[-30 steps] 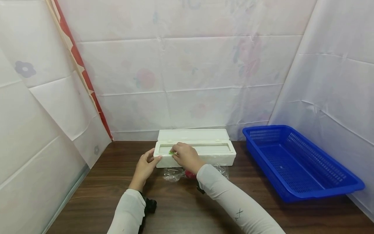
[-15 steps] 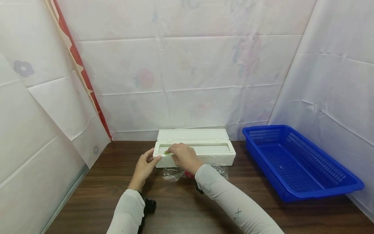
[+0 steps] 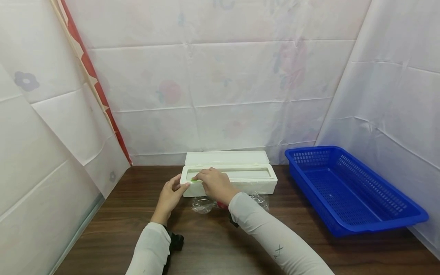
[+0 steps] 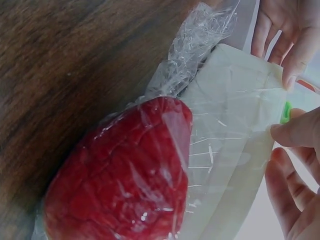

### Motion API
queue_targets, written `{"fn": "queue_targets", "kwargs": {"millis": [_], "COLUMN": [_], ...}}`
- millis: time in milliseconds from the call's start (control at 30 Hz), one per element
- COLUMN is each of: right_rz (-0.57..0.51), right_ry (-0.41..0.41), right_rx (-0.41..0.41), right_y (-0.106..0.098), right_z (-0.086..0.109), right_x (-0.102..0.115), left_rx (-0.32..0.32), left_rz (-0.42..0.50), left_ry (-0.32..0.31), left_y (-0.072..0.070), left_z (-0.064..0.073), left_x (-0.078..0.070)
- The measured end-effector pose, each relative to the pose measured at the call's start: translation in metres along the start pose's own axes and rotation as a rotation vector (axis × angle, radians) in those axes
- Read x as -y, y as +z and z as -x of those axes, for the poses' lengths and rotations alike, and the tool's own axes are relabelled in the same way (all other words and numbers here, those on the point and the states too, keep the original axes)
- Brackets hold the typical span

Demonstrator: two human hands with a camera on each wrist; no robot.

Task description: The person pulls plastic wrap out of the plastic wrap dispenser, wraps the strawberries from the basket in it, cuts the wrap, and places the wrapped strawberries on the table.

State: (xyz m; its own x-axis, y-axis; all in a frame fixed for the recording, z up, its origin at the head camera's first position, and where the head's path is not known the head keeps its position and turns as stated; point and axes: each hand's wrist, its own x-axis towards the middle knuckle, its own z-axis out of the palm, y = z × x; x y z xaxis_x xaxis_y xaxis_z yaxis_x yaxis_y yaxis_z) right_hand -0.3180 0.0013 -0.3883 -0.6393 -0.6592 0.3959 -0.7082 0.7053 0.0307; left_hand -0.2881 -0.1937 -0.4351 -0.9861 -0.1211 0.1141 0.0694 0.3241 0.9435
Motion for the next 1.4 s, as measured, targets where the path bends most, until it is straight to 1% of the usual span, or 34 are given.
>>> {"fn": "queue_targets", "kwargs": {"millis": [233,367,467,600,733,833,967,1167,1400], "right_rz": [-0.011,-0.042,-0.060,-0.120,-0.159,-0.136,-0.097,-0.056,0.008], "right_ry": [0.017,0.059,0.085,0.081,0.085,0.100,0.103,0.088,0.063], "right_rx": [0.055,0.104,0.112,0.079,0.040,-0.009,-0.055,-0.050,-0.037], "right_y": [-0.007,-0.015,-0.019,-0.017,-0.008,-0.001,0.002,-0.001,0.000], "right_z": [-0.006,-0.012,-0.016,-0.021,-0.021,-0.017,-0.016,-0.017,-0.018], "right_x": [0.003,0.006,0.009,0.013,0.015,0.014,0.013,0.015,0.019], "left_rx": [-0.003,-0.001,0.003,-0.006,-0.011,-0.009,-0.012,-0.012,-0.010], "left_rz": [-0.004,0.001,0.006,0.003,0.005,0.010,0.005,0.003,0.000], "left_ry": [-0.010,-0.006,0.002,0.011,0.005,0.002,0.010,0.016,0.010], "left_y": [-0.001,-0.001,-0.003,-0.006,-0.006,-0.003,-0.001,0.000,-0.001], "left_z": [0.002,0.002,0.002,0.004,0.003,0.001,-0.001,-0.001,0.003], "left_x": [-0.001,-0.001,-0.002,-0.002,0.000,0.002,0.001,0.001,0.000]}}
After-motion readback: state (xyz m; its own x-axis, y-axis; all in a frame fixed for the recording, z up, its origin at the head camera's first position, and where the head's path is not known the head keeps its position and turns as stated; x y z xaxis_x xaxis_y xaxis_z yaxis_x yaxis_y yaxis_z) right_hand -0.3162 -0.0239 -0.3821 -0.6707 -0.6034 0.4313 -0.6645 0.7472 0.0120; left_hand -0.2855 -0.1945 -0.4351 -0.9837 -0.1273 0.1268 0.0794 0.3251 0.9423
